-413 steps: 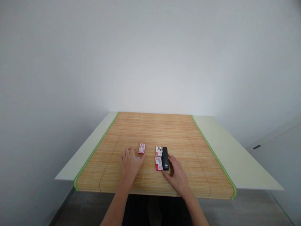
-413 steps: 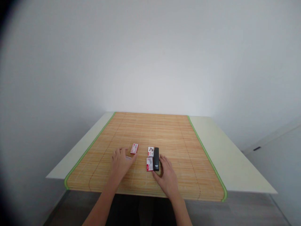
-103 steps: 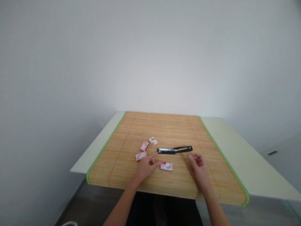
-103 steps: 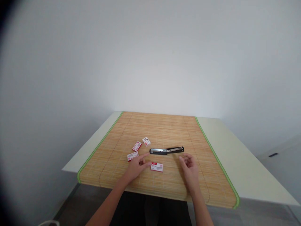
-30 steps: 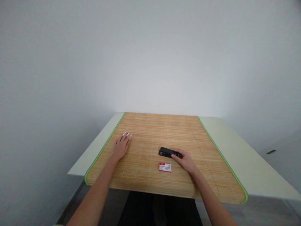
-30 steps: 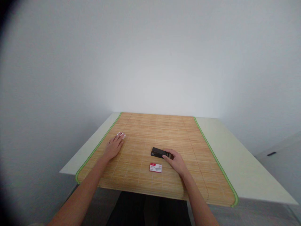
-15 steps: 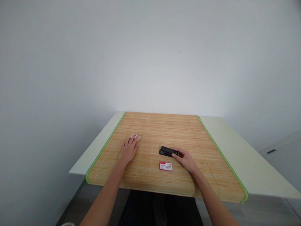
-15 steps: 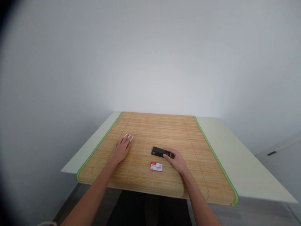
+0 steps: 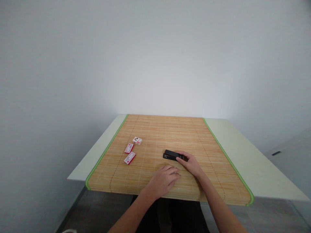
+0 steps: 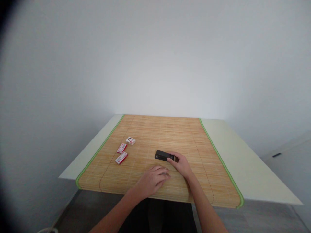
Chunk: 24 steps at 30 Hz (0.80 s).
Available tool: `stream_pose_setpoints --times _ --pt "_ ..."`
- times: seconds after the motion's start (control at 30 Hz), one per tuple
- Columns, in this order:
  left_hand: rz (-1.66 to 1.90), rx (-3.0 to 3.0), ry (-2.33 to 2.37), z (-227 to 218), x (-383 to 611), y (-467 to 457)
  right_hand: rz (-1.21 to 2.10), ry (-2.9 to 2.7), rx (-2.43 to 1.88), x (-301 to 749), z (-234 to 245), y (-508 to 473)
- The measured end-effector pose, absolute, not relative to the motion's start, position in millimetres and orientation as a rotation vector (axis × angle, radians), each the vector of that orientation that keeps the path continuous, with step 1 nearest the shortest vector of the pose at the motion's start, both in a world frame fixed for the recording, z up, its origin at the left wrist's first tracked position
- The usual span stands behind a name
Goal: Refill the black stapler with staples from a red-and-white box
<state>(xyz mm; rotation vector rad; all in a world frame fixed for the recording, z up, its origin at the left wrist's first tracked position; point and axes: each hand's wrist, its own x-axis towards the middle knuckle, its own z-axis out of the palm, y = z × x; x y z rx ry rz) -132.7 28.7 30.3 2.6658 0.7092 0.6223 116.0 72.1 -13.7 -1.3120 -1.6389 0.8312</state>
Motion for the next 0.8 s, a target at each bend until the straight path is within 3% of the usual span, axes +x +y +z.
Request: stream_pose_setpoints --times 0.13,0.37,0.67,0.8 --pt "0.622 2.633 0.841 12 -153 42 0.814 -1.629 -1.343 117 -16 72" --pt "0.801 2.43 1.518 -2 -249 108 0.749 -1.648 -1.348 116 -12 72" --pt "1.048 2.253 1.772 5 -272 114 0.732 -1.674 -1.385 112 -7 69" --pt "0.992 2.154 1.899 -5 -296 118 0.665 -1.807 -1.343 98 -1 66"
